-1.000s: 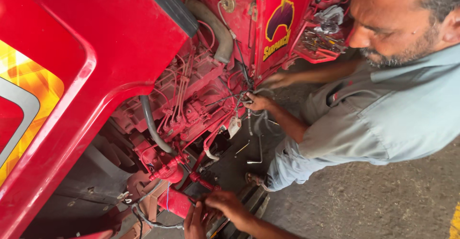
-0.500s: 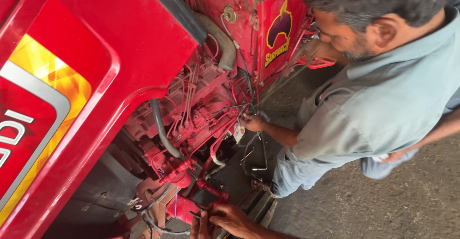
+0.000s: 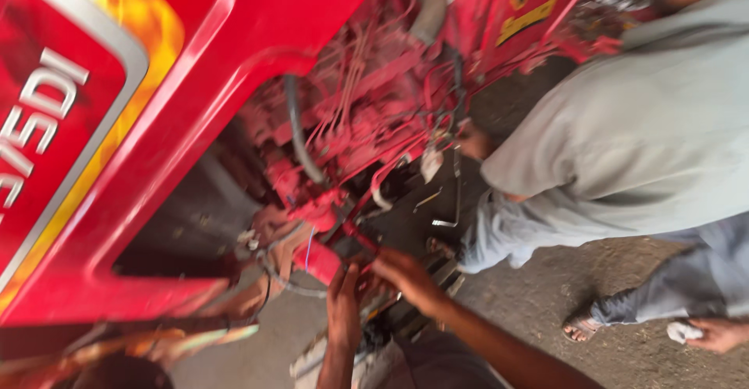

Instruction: The person uses a wrench to tighten bolts on the engine of a red tractor while another person assists with wiring. The camera wearer adjusts components and tools within the engine bay throughout the clip.

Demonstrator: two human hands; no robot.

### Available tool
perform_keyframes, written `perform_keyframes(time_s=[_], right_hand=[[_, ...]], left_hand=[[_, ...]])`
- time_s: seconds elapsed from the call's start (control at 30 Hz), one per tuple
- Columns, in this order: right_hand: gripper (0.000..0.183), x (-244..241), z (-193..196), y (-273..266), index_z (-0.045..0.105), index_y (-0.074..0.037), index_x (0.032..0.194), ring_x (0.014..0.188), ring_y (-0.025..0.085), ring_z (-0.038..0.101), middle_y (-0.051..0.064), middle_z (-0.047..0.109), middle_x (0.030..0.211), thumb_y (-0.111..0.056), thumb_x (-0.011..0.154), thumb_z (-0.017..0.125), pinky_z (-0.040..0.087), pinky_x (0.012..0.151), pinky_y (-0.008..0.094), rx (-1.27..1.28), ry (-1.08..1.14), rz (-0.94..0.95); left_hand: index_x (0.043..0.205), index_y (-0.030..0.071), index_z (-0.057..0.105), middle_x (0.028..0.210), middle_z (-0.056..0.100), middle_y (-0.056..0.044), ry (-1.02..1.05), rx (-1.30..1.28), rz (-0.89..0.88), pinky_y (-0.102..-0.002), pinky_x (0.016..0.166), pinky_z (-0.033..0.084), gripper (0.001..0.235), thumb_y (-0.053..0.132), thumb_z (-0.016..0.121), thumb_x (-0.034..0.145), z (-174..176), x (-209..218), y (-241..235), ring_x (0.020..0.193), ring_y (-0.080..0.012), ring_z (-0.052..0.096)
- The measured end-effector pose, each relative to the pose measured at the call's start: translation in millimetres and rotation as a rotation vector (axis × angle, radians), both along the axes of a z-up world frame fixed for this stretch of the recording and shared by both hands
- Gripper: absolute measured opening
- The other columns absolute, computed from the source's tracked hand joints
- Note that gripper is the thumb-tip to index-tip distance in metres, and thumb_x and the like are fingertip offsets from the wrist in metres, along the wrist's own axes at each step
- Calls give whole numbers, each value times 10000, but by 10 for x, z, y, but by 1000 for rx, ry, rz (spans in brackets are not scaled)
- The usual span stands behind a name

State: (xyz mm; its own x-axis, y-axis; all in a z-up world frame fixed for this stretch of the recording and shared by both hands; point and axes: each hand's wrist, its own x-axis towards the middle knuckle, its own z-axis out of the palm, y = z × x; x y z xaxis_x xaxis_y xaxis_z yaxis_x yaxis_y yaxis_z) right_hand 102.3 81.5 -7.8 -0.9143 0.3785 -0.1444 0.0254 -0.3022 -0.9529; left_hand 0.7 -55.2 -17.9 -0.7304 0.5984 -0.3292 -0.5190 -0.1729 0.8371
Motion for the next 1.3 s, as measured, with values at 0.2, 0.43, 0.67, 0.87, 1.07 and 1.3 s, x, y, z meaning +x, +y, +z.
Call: perform_keyframes(time_s=[0.2,0.43,0.67,0.87,1.07,1.3], right_hand=[[182,-55,-51,678,630,-62,951,634,145,610,58,649,768,-230,977,562,480,562,282,-219,-39,-302],[200,57,223,1182,646,-19,1037,602,106,520,42,581,732,-164,974,524,425,558,258,-20,109,-271],[167,-6,555,-410,648,-29,1078,638,74,537,14,599,767,-152,1002,564,478,577,257,123,62,309],[172,-137,679,-465,670,-25,978,603,75,491,41,573,687,-194,987,635,413,538,269,366,-2,337],[231,-140,784,-274,671,-11,1055,723,74,620,37,697,840,-216,1030,569,523,628,284,227,129,274],[208,-160,762,-546,634,-19,1089,755,243,678,130,677,795,-216,1022,639,512,656,398,821,196,350]], left_hand=[[1157,38,728,695,507,35,-3,-87,-1,-242,511,345,311,275,576,1025,94,-9,-51,555,-71,413],[908,122,635,628,432,68,-35,-153,43,-222,575,488,192,265,604,1033,-170,-133,18,520,-50,386],[954,112,661,710,597,19,-159,44,50,-249,463,356,220,273,538,1038,-413,-983,828,559,-92,511],[995,101,681,735,618,22,-241,164,141,-258,505,401,191,230,544,1025,-253,-1156,858,585,-102,535],[953,105,659,661,593,21,-183,-55,135,-264,446,338,230,305,567,1019,-481,-1175,801,498,-94,495],[1044,94,713,789,728,-215,736,-756,41,-520,666,528,309,357,571,965,-1004,-1281,878,761,-407,703]])
